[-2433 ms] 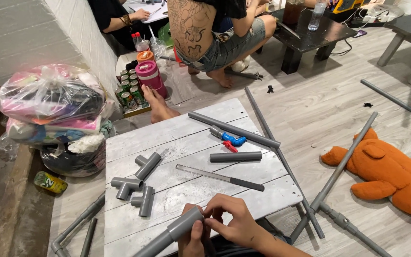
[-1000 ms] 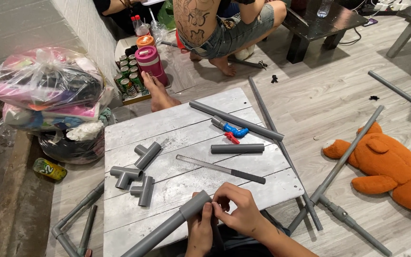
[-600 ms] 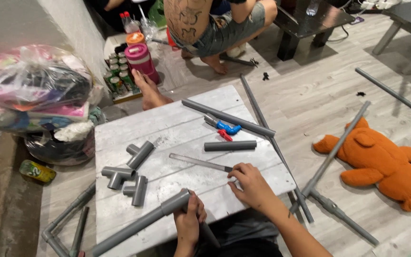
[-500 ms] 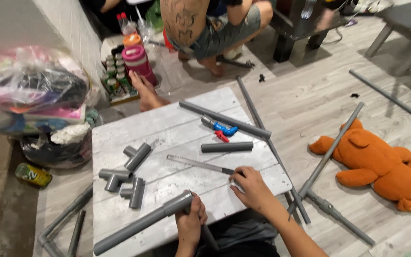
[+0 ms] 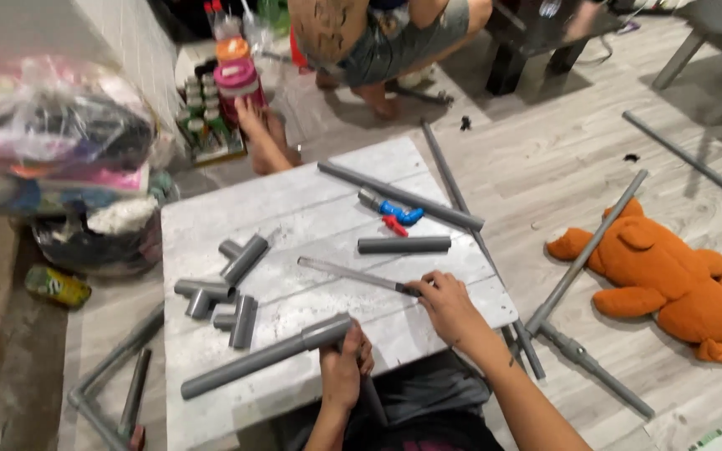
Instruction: Assembling a structure from PVC pipes and connectors, including measuring and cutting with a hacksaw.
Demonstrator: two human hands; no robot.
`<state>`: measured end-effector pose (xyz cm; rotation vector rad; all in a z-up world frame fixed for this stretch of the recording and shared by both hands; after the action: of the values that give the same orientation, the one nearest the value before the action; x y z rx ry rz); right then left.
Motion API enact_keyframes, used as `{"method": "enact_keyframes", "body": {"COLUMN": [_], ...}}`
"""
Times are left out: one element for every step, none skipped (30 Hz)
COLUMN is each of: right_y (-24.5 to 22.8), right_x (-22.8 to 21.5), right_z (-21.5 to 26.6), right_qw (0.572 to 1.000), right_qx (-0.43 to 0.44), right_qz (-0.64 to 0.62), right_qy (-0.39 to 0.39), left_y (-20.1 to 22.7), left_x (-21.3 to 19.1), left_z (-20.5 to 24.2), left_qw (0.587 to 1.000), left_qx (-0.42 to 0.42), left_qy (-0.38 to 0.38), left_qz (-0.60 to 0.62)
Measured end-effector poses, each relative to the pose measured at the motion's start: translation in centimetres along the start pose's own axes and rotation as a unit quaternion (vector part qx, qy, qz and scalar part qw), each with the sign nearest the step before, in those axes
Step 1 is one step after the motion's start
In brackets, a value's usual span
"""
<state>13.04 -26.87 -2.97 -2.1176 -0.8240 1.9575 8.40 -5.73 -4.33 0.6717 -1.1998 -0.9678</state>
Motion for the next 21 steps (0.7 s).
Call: {"method": "enact_keyframes", "body": {"right_y": [0.3,0.5,0.4,0.4,1.3,2.3,3.0,2.2,1.7,1.4,0.9,0.2,0.1,-0.6,-1.4,-2.3,-2.8,-3.5,-4.3,-4.3,-4.4], "right_x": [0.1,0.5,0.6,0.7,1.5,2.1,3.0,2.5,1.9,1.4,1.6,1.3,0.5,-0.1,-0.7,-1.3,-1.6,-1.9,-2.1,-1.7,-1.7], "right_z": [-0.5,-0.3,-0.4,-0.6,-0.7,-1.0,-1.0,-1.1,-1.2,-1.5,-1.2,-1.2,-1.5,-1.8,-2.1,-2.4,-2.5,-2.7,-2.9,-2.6,-2.5], "right_qw": [0.999,0.999,0.999,1.0,0.999,1.0,0.999,0.999,0.996,0.992,0.992,0.994,0.995,0.995,0.995,0.995,0.994,0.992,0.991,0.99,0.99], "right_qx": [0.028,0.026,0.008,-0.01,-0.009,-0.008,-0.013,-0.016,0.002,0.017,0.017,-0.005,-0.022,-0.017,-0.026,-0.035,-0.032,-0.04,-0.049,-0.047,-0.056], "right_qz": [-0.015,-0.016,-0.01,-0.005,-0.011,0.021,0.05,0.041,0.076,0.111,0.103,0.09,0.083,0.079,0.07,0.06,0.056,0.056,0.053,0.047,0.062], "right_qy": [-0.033,-0.042,-0.031,-0.02,-0.031,-0.018,-0.012,-0.031,-0.042,-0.052,-0.073,-0.062,-0.043,-0.056,-0.066,-0.077,-0.088,-0.104,-0.117,-0.126,-0.116], "left_y": [0.2,-0.1,-0.2,-0.3,-0.7,-1.1,-1.6,-1.6,-1.2,-0.9,-0.5,0.2,1.0,1.1,1.5,2.0,1.6,1.7,2.0,1.7,1.7], "left_x": [0.2,0.0,0.1,0.1,0.0,0.1,-0.1,-0.4,-0.5,-0.4,-0.7,-0.5,0.3,0.1,0.3,0.5,0.4,0.8,1.0,0.8,0.9], "left_z": [-0.2,0.0,-0.1,-0.3,-0.6,-1.0,-0.9,-1.1,-1.1,-1.3,-0.9,-0.6,-1.1,-1.2,-1.1,-0.9,-1.1,-1.2,-1.3,-1.2,-1.3], "left_qw": [0.999,0.999,0.999,0.998,0.999,0.999,0.998,0.999,0.997,0.988,0.99,0.992,0.993,0.994,0.992,0.99,0.992,0.988,0.983,0.984,0.983], "left_qx": [0.028,0.025,0.026,0.028,0.019,0.021,0.022,0.013,0.049,0.081,0.065,0.07,0.079,0.067,0.083,0.099,0.089,0.113,0.14,0.131,0.135], "left_qy": [-0.036,-0.028,-0.037,-0.047,-0.037,-0.048,-0.05,-0.031,-0.034,-0.038,-0.022,-0.028,-0.044,-0.038,-0.05,-0.063,-0.056,-0.075,-0.095,-0.089,-0.101], "left_qz": [0.012,0.015,0.001,-0.013,-0.013,0.01,0.035,0.037,-0.043,-0.125,-0.125,-0.102,-0.078,-0.077,-0.076,-0.075,-0.074,-0.074,-0.077,-0.079,-0.074]}}
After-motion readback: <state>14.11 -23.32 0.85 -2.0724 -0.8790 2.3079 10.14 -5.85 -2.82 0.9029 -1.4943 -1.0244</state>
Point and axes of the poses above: each hand's wrist, its own z-axis away from the middle knuckle, its own x-axis out of the palm, y = z × x, the point moved 7 cm from there along -z, towards the middle knuckle, and after that the axes turned 1 degree about -x, right-handed, at the moved point
